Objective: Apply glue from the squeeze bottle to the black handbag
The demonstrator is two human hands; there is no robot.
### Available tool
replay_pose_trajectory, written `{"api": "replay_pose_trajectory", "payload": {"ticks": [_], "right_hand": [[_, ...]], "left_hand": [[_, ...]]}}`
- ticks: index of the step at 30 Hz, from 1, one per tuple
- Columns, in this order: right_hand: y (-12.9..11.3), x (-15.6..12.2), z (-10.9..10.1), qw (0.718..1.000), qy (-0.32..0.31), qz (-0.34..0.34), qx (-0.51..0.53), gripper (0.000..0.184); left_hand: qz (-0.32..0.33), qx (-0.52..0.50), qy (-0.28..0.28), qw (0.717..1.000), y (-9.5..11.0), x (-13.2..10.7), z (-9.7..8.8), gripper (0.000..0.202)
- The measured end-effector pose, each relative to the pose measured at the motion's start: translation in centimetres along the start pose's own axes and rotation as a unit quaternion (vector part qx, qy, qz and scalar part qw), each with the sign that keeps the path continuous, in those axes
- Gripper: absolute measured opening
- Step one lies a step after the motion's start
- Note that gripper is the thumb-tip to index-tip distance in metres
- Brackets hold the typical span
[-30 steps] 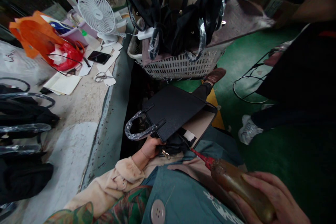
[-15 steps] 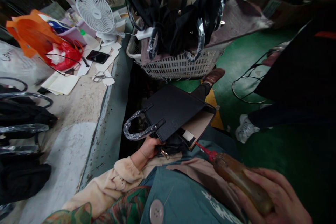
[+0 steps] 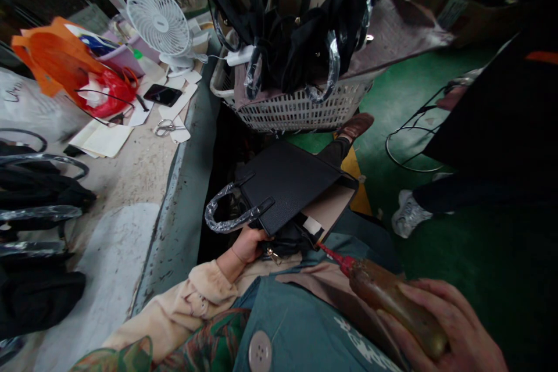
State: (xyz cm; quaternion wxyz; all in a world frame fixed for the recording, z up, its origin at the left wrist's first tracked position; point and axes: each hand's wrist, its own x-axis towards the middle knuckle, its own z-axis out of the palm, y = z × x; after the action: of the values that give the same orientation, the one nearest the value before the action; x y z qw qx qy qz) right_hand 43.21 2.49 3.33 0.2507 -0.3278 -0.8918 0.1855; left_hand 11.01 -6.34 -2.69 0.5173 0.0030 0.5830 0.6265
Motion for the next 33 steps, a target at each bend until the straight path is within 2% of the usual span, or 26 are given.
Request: {"api": "replay_pose_trajectory", "payload": {"ticks": [2, 9, 15, 25, 33], "right_hand": [[0.1, 0.1, 0.3, 1.0, 0.009, -0.006, -0.009, 0.031], [1.3, 0.7, 0.8, 0.998, 0.035, 0.045, 0.004, 0.036], [2.8, 1.9, 1.1, 0.996, 0.067, 0.053, -0.005, 0.037], [5.2, 4.3, 1.2, 0.992, 0.111, 0.023, -0.058, 0.037], [6.9, 5.6, 1.5, 0.986, 0.134, 0.022, -0.093, 0.037]], "left_hand": [[0.003, 0.001, -0.003, 1.0, 0.1, 0.0, 0.0, 0.059], [-0.014, 0.004, -0.006, 1.0, 0.1, -0.1, -0.1, 0.06], [0.0, 0.018, 0.0, 1.0, 0.1, 0.1, 0.0, 0.06], [-0.002, 0.039, 0.009, 0.999, 0.4, -0.1, 0.3, 0.059], [0.009, 0.036, -0.011, 0.999, 0.3, 0.0, 0.3, 0.059]]}}
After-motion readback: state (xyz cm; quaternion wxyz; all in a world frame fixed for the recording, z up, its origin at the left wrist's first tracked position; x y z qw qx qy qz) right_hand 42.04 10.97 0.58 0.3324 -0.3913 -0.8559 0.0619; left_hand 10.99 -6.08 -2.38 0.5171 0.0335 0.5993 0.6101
